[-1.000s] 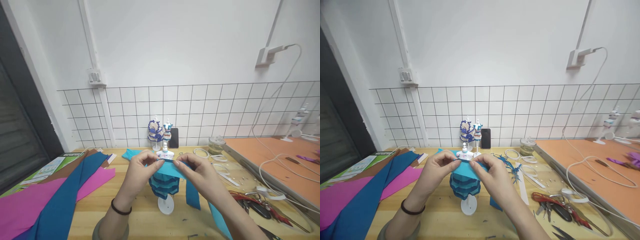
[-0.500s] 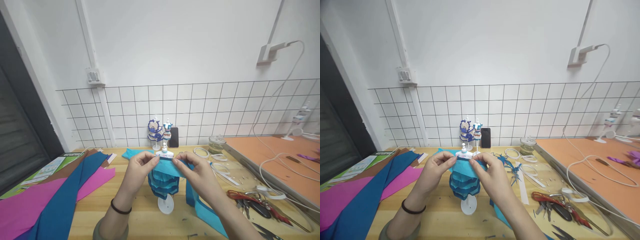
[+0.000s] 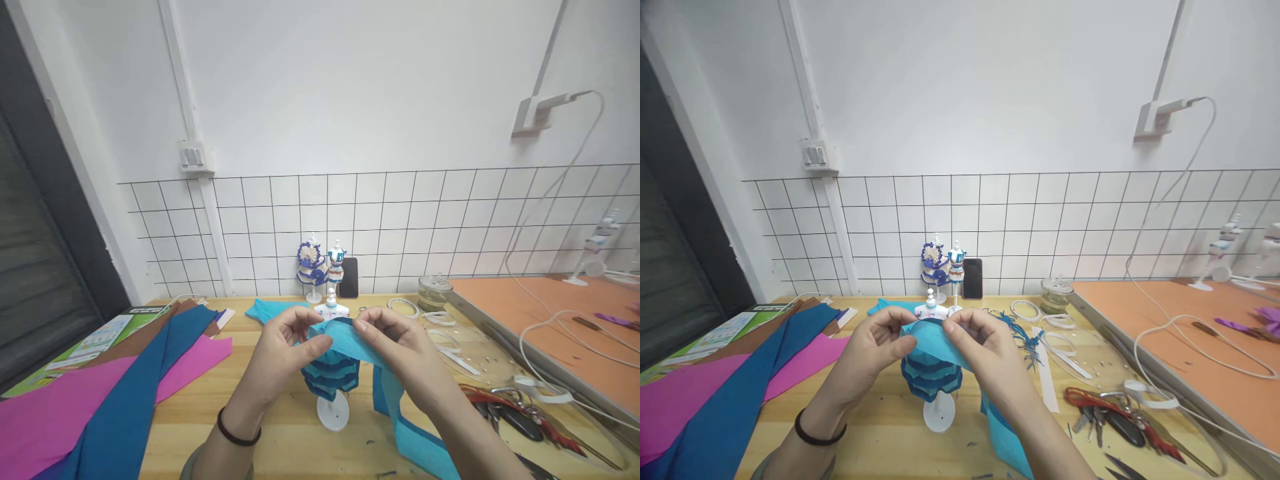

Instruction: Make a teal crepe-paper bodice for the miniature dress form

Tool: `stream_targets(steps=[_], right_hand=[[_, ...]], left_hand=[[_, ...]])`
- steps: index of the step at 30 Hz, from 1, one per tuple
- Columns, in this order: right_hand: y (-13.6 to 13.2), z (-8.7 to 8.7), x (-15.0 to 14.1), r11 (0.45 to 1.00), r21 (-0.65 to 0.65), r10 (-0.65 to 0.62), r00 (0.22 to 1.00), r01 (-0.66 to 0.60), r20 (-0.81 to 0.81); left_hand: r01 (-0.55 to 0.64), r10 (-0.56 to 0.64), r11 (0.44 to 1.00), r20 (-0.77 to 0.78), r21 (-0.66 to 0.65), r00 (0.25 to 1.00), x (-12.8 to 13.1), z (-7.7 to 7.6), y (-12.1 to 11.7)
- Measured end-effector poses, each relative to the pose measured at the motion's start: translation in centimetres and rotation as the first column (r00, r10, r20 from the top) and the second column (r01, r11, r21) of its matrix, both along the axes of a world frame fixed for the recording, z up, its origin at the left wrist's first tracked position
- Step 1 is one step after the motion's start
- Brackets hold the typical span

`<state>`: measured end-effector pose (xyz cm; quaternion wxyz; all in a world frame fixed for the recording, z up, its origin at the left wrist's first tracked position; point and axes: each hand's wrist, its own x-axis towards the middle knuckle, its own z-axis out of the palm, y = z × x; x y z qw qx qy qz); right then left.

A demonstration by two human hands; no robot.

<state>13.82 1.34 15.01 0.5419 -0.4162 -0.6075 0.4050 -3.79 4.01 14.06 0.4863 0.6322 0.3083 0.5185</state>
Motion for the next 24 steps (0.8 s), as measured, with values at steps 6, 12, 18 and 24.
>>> stream_targets(steps=[6,12,18,24], right_hand=[[-0.9,0.0,-0.5,0.998,-0.063,-0.010,0.975,-0.004,-0.221],[-1.2,-0.2,-0.8,0.995,-0.100,-0.058,0.951,0.028,-0.305],[-0.5,-0.9,-1.0,0.997,-0.070,0.009,0.964,-0.028,-0.266],[-0.3,-0.9,-0.5,0.989,0.144,0.024,0.998,-0.034,0.065]], left_hand=[[0.197,-0.189,0.980,0.156,-0.033,0.969,1.4,0.3,-1.1],[0.085,-0.083,0.996,0.212,-0.001,0.974,2.0,0.6,-2.0],[-0.073,0.092,0.994,0.244,-0.087,0.965,1.8,0.5,-1.5],[-0.019,0.087,0.983,0.376,-0.181,0.922,1.7,0.5,-1.4]])
